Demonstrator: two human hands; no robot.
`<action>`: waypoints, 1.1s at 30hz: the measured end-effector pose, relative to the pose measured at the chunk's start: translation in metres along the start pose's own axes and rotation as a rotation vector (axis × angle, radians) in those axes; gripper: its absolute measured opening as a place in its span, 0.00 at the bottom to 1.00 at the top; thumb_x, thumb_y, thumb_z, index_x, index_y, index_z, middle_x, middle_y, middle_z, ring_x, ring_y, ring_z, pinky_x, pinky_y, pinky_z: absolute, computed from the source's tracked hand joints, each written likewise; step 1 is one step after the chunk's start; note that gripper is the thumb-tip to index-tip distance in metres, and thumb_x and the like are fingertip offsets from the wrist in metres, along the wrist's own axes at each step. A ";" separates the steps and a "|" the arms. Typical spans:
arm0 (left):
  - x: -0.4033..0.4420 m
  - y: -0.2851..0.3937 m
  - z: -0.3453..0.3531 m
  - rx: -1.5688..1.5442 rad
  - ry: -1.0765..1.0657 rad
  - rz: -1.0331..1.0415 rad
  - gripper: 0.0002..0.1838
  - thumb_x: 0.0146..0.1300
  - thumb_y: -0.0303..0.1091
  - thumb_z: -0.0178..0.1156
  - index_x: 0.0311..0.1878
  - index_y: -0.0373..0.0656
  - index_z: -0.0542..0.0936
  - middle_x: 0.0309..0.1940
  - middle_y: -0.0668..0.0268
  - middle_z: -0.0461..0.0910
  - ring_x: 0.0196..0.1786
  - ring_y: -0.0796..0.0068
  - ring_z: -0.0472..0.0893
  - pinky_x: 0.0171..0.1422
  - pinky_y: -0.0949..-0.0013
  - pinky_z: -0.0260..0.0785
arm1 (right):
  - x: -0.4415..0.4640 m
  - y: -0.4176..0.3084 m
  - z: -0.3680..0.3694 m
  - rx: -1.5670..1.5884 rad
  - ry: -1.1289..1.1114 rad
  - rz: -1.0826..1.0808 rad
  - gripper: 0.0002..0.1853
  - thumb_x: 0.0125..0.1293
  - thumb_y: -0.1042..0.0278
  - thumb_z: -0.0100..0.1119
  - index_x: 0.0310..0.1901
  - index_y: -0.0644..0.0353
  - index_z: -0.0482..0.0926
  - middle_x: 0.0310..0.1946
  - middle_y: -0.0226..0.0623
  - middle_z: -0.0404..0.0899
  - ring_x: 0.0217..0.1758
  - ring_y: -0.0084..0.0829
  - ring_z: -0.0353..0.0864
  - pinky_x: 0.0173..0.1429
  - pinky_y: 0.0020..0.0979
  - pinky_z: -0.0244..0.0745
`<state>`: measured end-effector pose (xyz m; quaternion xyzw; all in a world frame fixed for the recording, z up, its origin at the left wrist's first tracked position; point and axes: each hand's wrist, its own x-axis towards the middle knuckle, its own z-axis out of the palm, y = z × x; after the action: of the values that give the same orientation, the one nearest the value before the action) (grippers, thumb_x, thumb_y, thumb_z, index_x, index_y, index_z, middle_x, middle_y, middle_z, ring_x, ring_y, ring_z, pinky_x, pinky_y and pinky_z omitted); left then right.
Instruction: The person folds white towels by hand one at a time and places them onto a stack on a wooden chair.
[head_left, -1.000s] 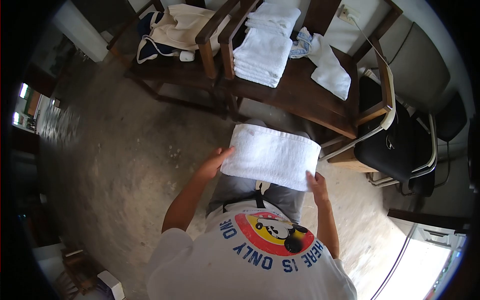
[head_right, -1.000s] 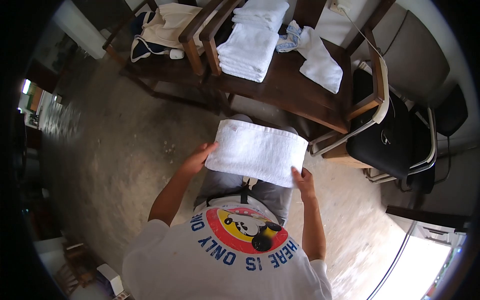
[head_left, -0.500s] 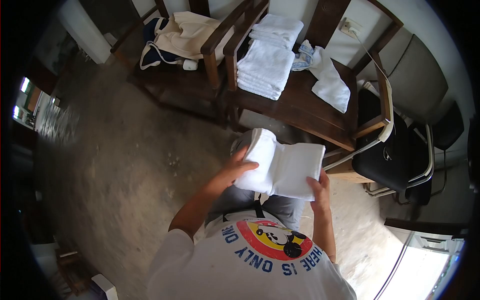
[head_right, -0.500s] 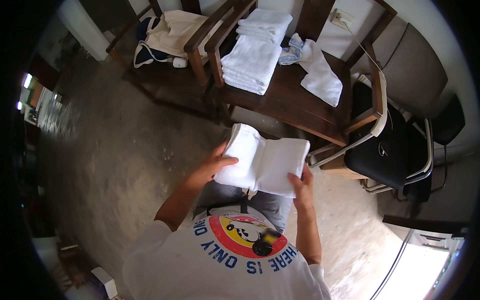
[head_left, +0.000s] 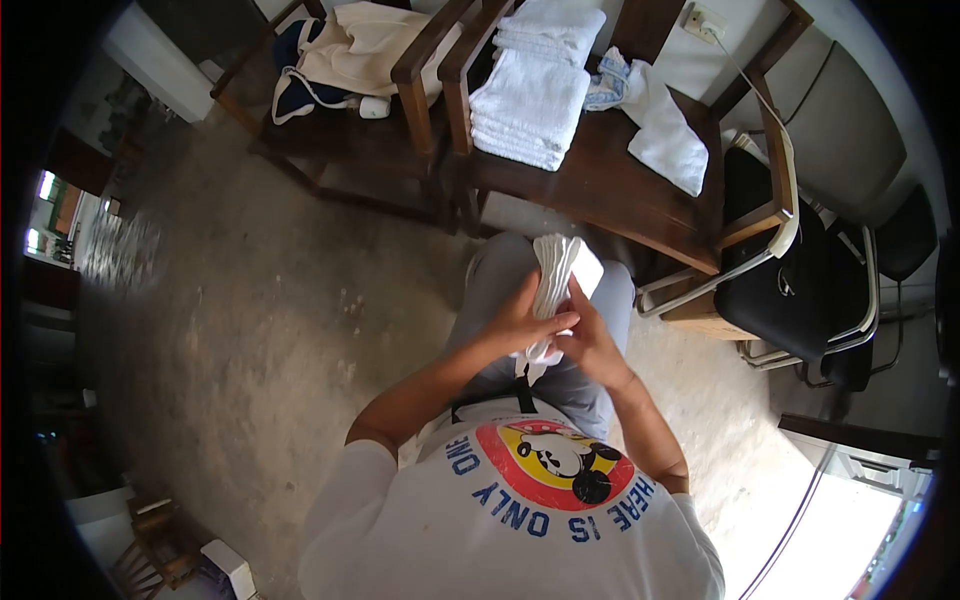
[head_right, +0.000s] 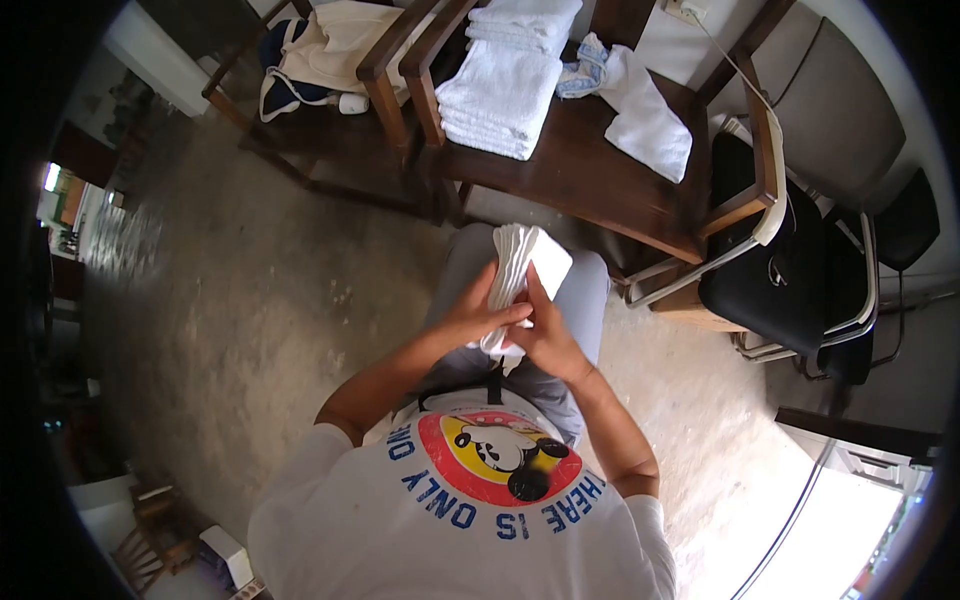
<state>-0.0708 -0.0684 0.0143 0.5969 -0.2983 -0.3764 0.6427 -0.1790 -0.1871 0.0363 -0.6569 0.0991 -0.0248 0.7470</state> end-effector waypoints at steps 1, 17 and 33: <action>0.005 -0.009 0.001 -0.117 0.000 -0.050 0.35 0.62 0.38 0.62 0.68 0.40 0.56 0.50 0.60 0.74 0.53 0.68 0.75 0.58 0.66 0.69 | 0.002 -0.003 -0.005 0.092 -0.065 0.034 0.48 0.54 0.89 0.51 0.73 0.63 0.37 0.45 0.40 0.68 0.45 0.29 0.75 0.45 0.28 0.78; 0.031 0.014 -0.031 -0.807 -0.109 -0.187 0.34 0.50 0.27 0.60 0.64 0.36 0.66 0.52 0.56 0.76 0.55 0.64 0.78 0.60 0.62 0.70 | -0.009 0.047 -0.040 0.805 0.252 0.122 0.40 0.63 0.49 0.57 0.69 0.62 0.53 0.65 0.47 0.64 0.65 0.45 0.69 0.64 0.45 0.70; 0.058 -0.039 -0.070 1.223 0.531 0.288 0.20 0.53 0.41 0.63 0.47 0.40 0.77 0.42 0.61 0.76 0.49 0.60 0.73 0.51 0.55 0.64 | 0.123 -0.072 -0.084 0.552 0.442 0.032 0.23 0.56 0.70 0.57 0.54 0.66 0.70 0.44 0.44 0.77 0.46 0.41 0.80 0.47 0.40 0.81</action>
<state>0.0138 -0.0792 -0.0357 0.8792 -0.3661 0.1085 0.2850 -0.0673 -0.2997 0.0831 -0.4074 0.2581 -0.1806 0.8572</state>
